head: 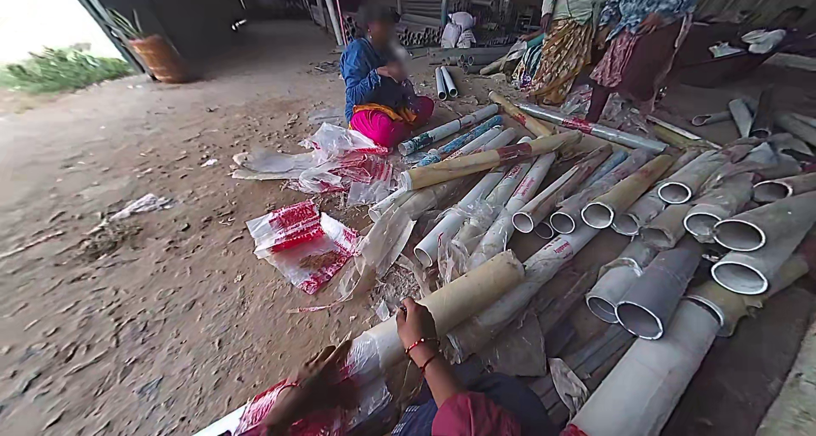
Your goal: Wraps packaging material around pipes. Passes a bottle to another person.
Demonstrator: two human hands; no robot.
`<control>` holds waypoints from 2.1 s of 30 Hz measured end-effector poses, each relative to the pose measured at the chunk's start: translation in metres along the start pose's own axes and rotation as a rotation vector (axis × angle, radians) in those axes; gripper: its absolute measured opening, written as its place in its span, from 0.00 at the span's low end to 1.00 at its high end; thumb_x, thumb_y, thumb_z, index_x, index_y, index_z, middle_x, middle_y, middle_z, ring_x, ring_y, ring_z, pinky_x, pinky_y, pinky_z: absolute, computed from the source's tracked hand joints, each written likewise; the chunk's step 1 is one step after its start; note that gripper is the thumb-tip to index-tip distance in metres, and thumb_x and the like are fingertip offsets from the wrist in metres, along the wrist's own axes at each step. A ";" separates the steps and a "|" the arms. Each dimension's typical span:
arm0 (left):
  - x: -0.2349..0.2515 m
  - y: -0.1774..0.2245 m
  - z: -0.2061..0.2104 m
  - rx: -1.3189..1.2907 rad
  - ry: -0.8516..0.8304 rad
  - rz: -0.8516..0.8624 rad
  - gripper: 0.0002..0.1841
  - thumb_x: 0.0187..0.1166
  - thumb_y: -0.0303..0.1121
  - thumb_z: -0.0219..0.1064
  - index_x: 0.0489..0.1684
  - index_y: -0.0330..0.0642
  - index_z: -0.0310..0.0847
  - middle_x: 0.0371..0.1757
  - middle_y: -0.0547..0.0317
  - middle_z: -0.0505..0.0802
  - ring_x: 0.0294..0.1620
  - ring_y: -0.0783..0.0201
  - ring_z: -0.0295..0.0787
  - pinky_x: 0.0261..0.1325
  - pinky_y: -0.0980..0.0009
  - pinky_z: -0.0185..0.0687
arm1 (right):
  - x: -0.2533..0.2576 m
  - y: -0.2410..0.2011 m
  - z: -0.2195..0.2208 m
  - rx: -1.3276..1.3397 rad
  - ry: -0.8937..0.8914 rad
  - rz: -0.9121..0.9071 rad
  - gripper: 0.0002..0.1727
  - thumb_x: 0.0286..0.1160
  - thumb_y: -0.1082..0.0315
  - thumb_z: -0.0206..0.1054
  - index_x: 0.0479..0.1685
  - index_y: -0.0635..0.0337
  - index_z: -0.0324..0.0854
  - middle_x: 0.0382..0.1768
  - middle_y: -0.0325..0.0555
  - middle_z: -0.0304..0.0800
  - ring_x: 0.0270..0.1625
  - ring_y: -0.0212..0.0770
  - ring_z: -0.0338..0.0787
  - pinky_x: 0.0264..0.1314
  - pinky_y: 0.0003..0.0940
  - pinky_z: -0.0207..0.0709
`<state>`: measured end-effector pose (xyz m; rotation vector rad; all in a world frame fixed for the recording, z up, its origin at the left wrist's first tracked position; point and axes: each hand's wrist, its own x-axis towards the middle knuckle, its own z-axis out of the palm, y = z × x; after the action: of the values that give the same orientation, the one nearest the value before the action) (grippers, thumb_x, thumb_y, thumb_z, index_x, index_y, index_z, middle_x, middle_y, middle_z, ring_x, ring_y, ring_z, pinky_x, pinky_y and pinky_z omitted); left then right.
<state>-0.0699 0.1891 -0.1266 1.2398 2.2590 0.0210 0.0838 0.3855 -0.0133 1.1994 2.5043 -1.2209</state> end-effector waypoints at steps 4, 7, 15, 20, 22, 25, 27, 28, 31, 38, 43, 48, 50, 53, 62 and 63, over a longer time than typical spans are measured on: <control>-0.036 0.055 -0.049 -0.041 -0.116 -0.020 0.48 0.73 0.38 0.79 0.94 0.41 0.53 0.88 0.35 0.69 0.85 0.32 0.69 0.83 0.35 0.62 | 0.005 0.000 -0.001 0.017 0.060 -0.012 0.21 0.92 0.64 0.55 0.75 0.65 0.79 0.64 0.64 0.90 0.69 0.58 0.89 0.74 0.55 0.77; -0.049 0.067 -0.075 0.068 -0.283 -0.016 0.41 0.86 0.42 0.67 0.96 0.44 0.49 0.91 0.36 0.65 0.86 0.33 0.68 0.84 0.39 0.62 | 0.006 0.000 0.005 0.002 0.063 -0.008 0.21 0.92 0.65 0.55 0.75 0.64 0.79 0.64 0.64 0.90 0.70 0.58 0.89 0.75 0.55 0.76; -0.006 0.005 0.001 -0.187 0.059 0.144 0.46 0.73 0.43 0.79 0.94 0.46 0.57 0.93 0.41 0.63 0.93 0.41 0.59 0.91 0.40 0.53 | -0.003 -0.004 0.018 -0.028 0.010 0.035 0.23 0.93 0.64 0.53 0.80 0.61 0.75 0.68 0.61 0.88 0.73 0.57 0.87 0.76 0.54 0.75; -0.038 -0.011 0.011 -0.245 0.114 -0.017 0.34 0.82 0.42 0.72 0.88 0.46 0.68 0.87 0.42 0.73 0.89 0.39 0.66 0.89 0.39 0.53 | -0.020 -0.001 0.010 -0.092 0.115 0.022 0.21 0.92 0.64 0.55 0.76 0.64 0.78 0.63 0.64 0.91 0.68 0.59 0.89 0.73 0.56 0.77; -0.061 -0.028 0.009 -0.286 0.107 -0.142 0.33 0.83 0.43 0.70 0.87 0.46 0.68 0.88 0.43 0.73 0.90 0.41 0.65 0.90 0.37 0.50 | -0.026 -0.004 0.015 -0.110 0.102 0.011 0.21 0.93 0.64 0.53 0.77 0.63 0.77 0.63 0.63 0.90 0.69 0.59 0.89 0.74 0.56 0.76; -0.074 -0.049 0.022 -0.312 0.163 -0.210 0.34 0.82 0.46 0.70 0.89 0.48 0.68 0.90 0.52 0.71 0.93 0.49 0.61 0.92 0.36 0.43 | -0.026 0.003 0.024 -0.134 0.026 0.013 0.21 0.94 0.64 0.52 0.75 0.64 0.78 0.65 0.64 0.89 0.71 0.59 0.88 0.75 0.56 0.76; -0.083 -0.051 0.022 -0.275 0.220 -0.205 0.31 0.81 0.46 0.72 0.82 0.45 0.76 0.85 0.50 0.79 0.87 0.48 0.71 0.90 0.42 0.57 | -0.022 0.007 0.032 -0.142 -0.019 0.033 0.21 0.94 0.64 0.51 0.75 0.65 0.78 0.66 0.64 0.88 0.72 0.59 0.86 0.76 0.56 0.75; -0.084 -0.047 0.023 -0.268 0.245 -0.187 0.28 0.82 0.45 0.71 0.80 0.44 0.78 0.83 0.49 0.81 0.85 0.47 0.74 0.87 0.43 0.63 | -0.020 0.010 0.031 -0.154 -0.016 0.044 0.21 0.94 0.64 0.51 0.74 0.64 0.78 0.66 0.64 0.89 0.72 0.59 0.87 0.76 0.56 0.75; -0.075 -0.036 0.024 -0.285 0.198 -0.155 0.26 0.90 0.40 0.61 0.84 0.38 0.72 0.87 0.46 0.75 0.92 0.47 0.64 0.92 0.48 0.55 | -0.015 0.020 0.026 -0.183 0.045 0.074 0.20 0.93 0.64 0.52 0.73 0.63 0.80 0.64 0.63 0.89 0.71 0.59 0.88 0.75 0.56 0.76; -0.104 -0.058 0.016 -0.638 0.317 -0.272 0.21 0.88 0.26 0.59 0.79 0.38 0.78 0.80 0.41 0.82 0.86 0.44 0.72 0.91 0.44 0.54 | 0.000 0.052 0.046 -0.398 0.016 0.127 0.21 0.94 0.66 0.53 0.74 0.71 0.78 0.66 0.69 0.87 0.73 0.63 0.85 0.78 0.57 0.73; -0.101 -0.078 0.023 -0.612 0.152 -0.565 0.36 0.83 0.38 0.68 0.93 0.45 0.59 0.95 0.43 0.57 0.97 0.35 0.34 0.86 0.20 0.23 | 0.008 0.053 0.055 -0.424 0.085 0.100 0.18 0.93 0.70 0.54 0.70 0.71 0.79 0.57 0.68 0.91 0.63 0.64 0.90 0.70 0.58 0.76; -0.105 -0.084 0.012 -0.688 0.059 -0.488 0.36 0.82 0.32 0.69 0.93 0.52 0.60 0.97 0.47 0.54 0.98 0.35 0.31 0.84 0.19 0.19 | -0.021 0.036 0.085 -0.522 0.053 -0.075 0.18 0.93 0.71 0.51 0.66 0.74 0.81 0.53 0.71 0.91 0.61 0.66 0.90 0.70 0.61 0.75; -0.101 -0.084 0.013 -0.679 0.064 -0.503 0.34 0.83 0.31 0.66 0.92 0.53 0.63 0.96 0.47 0.57 0.97 0.34 0.34 0.84 0.18 0.22 | -0.036 0.018 0.110 -0.627 0.009 -0.138 0.19 0.94 0.68 0.51 0.67 0.72 0.81 0.57 0.72 0.90 0.65 0.68 0.89 0.70 0.64 0.75; -0.095 -0.085 0.015 -0.639 0.077 -0.508 0.31 0.83 0.27 0.65 0.88 0.50 0.68 0.94 0.43 0.62 0.95 0.30 0.40 0.82 0.15 0.32 | -0.054 -0.010 0.154 -0.635 -0.037 -0.227 0.21 0.95 0.68 0.49 0.71 0.71 0.80 0.62 0.71 0.89 0.68 0.68 0.88 0.74 0.62 0.74; -0.112 -0.060 0.009 -0.784 0.188 -0.509 0.18 0.83 0.28 0.64 0.68 0.28 0.81 0.80 0.34 0.79 0.85 0.37 0.68 0.80 0.39 0.67 | -0.058 -0.012 0.119 -0.452 0.112 -0.264 0.17 0.91 0.73 0.54 0.67 0.73 0.82 0.45 0.69 0.93 0.50 0.65 0.92 0.61 0.62 0.79; -0.112 -0.057 0.009 -0.771 0.169 -0.519 0.20 0.84 0.30 0.64 0.69 0.27 0.79 0.78 0.33 0.80 0.85 0.37 0.69 0.80 0.40 0.67 | -0.056 -0.005 0.102 -0.436 0.145 -0.233 0.17 0.90 0.73 0.54 0.67 0.73 0.82 0.44 0.68 0.93 0.49 0.65 0.92 0.60 0.61 0.79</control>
<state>-0.0630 0.0670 -0.0982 0.2512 2.2889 0.7439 0.0949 0.2776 -0.0564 0.9362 2.8730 -0.5822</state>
